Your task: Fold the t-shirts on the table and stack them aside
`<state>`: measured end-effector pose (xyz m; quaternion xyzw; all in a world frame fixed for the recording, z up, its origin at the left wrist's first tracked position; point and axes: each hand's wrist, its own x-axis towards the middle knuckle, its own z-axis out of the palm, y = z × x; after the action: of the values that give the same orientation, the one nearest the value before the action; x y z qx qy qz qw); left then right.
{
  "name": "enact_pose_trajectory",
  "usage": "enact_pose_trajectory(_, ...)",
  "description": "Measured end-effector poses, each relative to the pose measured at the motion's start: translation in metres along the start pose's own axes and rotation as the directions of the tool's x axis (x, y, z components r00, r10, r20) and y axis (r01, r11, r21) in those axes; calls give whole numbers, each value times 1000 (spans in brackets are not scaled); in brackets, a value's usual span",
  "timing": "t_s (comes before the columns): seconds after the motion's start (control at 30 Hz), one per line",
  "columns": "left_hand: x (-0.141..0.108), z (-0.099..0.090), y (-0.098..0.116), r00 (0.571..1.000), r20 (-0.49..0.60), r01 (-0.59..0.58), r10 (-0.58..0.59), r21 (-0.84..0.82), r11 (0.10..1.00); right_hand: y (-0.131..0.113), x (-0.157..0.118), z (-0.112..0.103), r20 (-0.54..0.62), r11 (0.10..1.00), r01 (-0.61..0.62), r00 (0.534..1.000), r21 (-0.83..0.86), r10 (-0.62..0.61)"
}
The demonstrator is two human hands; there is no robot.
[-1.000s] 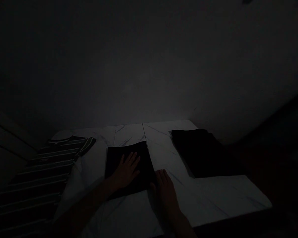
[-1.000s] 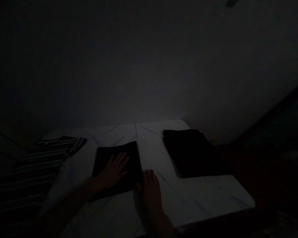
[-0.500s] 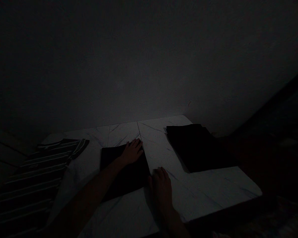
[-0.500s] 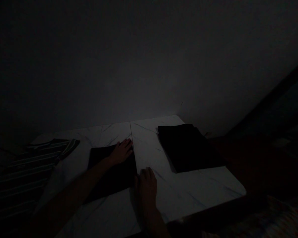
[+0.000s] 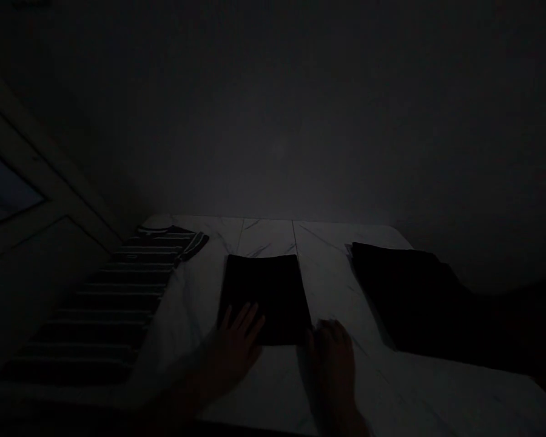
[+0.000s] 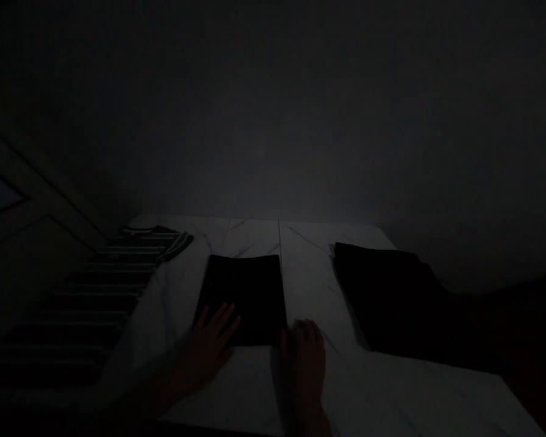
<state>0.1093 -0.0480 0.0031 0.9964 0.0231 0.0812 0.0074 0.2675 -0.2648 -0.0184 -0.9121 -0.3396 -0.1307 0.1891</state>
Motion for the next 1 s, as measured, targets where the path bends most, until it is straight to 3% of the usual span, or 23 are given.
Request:
enact_pose_trajectory(0.07,-52,0,6,1000,10,-8,8,-7,1000,3,0,-3,2,999,19,1000,32,-19)
enact_pose_trajectory(0.13,-88,-1,12,1000,-1,-28,28,-25,999,1,5,-6,-24,997,36,999,61,-35)
enact_pose_trajectory(0.23,-108,-5,17,998,-50,32,-33,-22,999,-22,28,-6,-23,973,185,983,137,-184)
enact_pose_trajectory(0.27,-107,-6,17,995,-71,77,-77,-11,997,-36,40,-3,13,945,275,959,175,-282)
enact_pose_trajectory(0.33,-96,-6,17,981,-109,160,-158,9,987,-67,70,6,110,859,443,870,256,-482)
enact_pose_trajectory(0.4,-80,-3,16,969,-148,204,-199,18,979,-99,104,20,205,792,524,777,314,-596)
enact_pose_trajectory(0.43,-73,0,16,965,-160,215,-210,19,976,-113,122,29,246,786,519,757,337,-605)
enact_pose_trajectory(0.57,-56,13,15,958,-169,237,-231,17,971,-150,192,62,340,847,359,799,393,-496)
enact_pose_trajectory(0.67,-50,25,13,968,-155,205,-199,22,979,-163,229,80,368,842,347,782,414,-503)
enact_pose_trajectory(0.77,-45,34,10,966,-200,181,-165,63,982,-168,250,91,401,815,360,734,455,-548)
enact_pose_trajectory(0.87,-41,43,9,940,-315,180,-131,130,975,-169,260,98,433,792,365,687,490,-584)
enact_pose_trajectory(1.0,-40,53,10,916,-388,175,-106,148,973,-168,268,108,438,769,361,660,527,-610)
